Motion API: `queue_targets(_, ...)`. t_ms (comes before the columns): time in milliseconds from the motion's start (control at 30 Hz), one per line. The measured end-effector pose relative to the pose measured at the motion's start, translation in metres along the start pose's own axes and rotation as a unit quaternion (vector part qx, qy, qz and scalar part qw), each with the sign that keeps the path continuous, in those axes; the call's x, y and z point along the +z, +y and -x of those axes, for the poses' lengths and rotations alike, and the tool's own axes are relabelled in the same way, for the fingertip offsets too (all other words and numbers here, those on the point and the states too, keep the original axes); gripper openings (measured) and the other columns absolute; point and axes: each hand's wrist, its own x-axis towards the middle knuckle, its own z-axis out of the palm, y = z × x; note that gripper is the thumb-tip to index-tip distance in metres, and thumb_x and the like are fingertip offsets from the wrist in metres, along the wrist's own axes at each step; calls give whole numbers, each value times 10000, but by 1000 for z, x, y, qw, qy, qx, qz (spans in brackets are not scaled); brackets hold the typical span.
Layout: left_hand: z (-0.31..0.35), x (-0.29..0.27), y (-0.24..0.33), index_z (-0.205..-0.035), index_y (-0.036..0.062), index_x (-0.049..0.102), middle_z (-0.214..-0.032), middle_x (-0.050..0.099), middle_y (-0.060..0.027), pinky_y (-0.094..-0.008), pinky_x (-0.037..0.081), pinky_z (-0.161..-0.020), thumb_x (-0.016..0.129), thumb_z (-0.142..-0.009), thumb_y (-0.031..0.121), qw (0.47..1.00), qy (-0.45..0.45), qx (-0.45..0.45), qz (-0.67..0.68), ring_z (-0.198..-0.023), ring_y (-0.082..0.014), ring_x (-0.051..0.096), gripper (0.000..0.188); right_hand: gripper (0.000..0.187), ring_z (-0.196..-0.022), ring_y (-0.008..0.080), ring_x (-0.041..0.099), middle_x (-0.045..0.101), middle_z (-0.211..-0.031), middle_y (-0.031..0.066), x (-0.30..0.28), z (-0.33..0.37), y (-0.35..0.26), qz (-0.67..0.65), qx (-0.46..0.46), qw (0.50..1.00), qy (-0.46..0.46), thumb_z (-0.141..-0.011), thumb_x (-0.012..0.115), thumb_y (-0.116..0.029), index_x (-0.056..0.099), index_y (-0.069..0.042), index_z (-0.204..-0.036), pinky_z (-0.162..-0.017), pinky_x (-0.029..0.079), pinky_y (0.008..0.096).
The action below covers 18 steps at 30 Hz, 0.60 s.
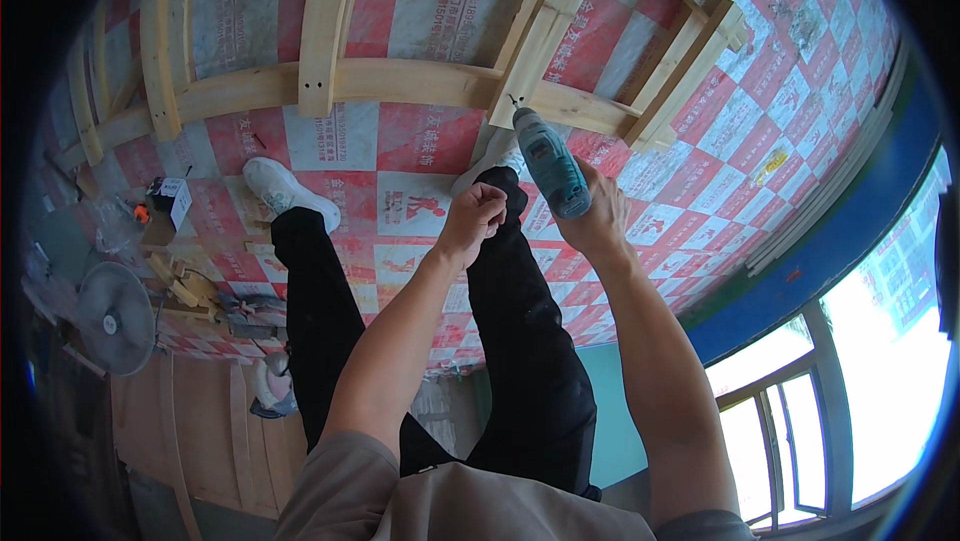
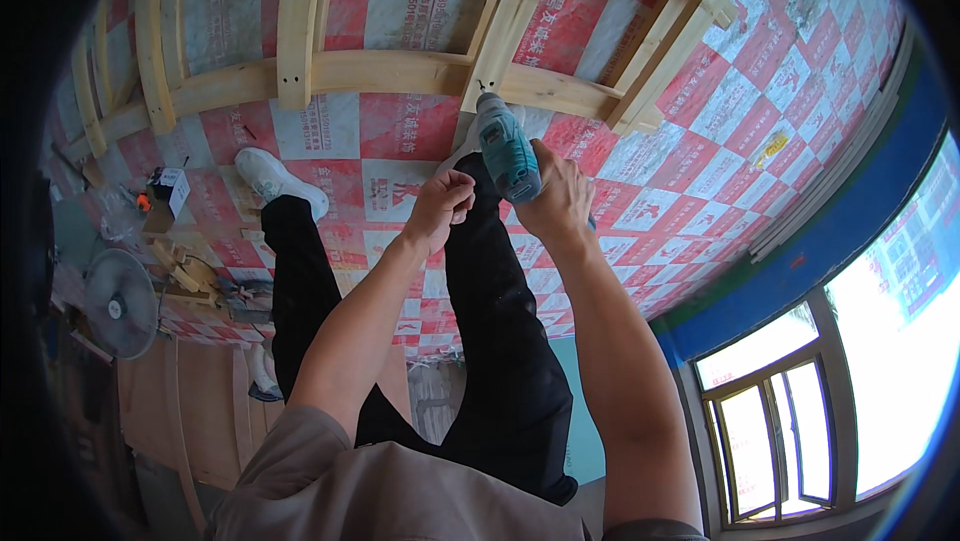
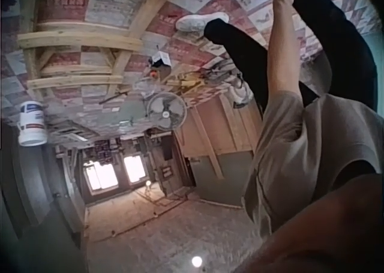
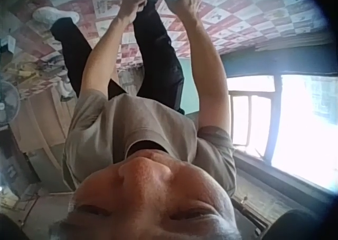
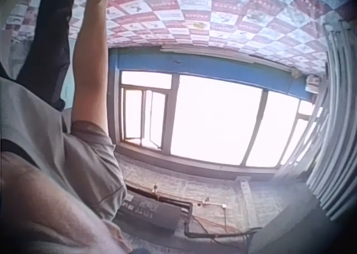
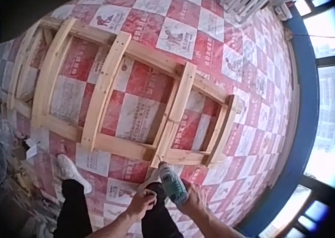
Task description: Assemble a wooden frame using a power drill and screws.
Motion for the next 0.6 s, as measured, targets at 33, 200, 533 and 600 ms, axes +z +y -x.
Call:
queue_targets(33,1,-1,2,-960,54,591,-718,571,-13,-212,335,-499,620,-947,73,1000,0,5,-5,-552,-59,444,37,197,-794,421,685,707,-799,188,0,-2,0,2,0,1000,1,-781,721,-221,659,-94,-919,-692,523,503)
queue_targets(200,6,3,16,-988,39,621,-800,664,-71,-214,358,-515,650,-929,42,1000,-9,16,-2,-574,-71,489,66,227,-802,408,689,711,-809,186,1,-10,0,58,1,998,-9,-786,726,-263,680,-107,-945,-698,523,497)
queue_targets(533,11,-2,25,-1057,19,665,-872,717,-100,-227,377,-538,612,-983,105,999,-43,0,20,-554,-82,497,125,219,-828,410,687,713,-826,185,4,-20,-4,47,-11,999,-12,-800,714,-257,677,-110,-958,-721,521,499)
queue_targets(600,11,-4,25,-1032,25,664,-819,687,-79,-220,345,-510,607,-990,123,999,-41,-6,-2,-530,-72,461,121,205,-837,409,688,714,-840,188,5,-23,1,52,-13,998,-12,-805,706,-244,676,-110,-957,-725,521,500)
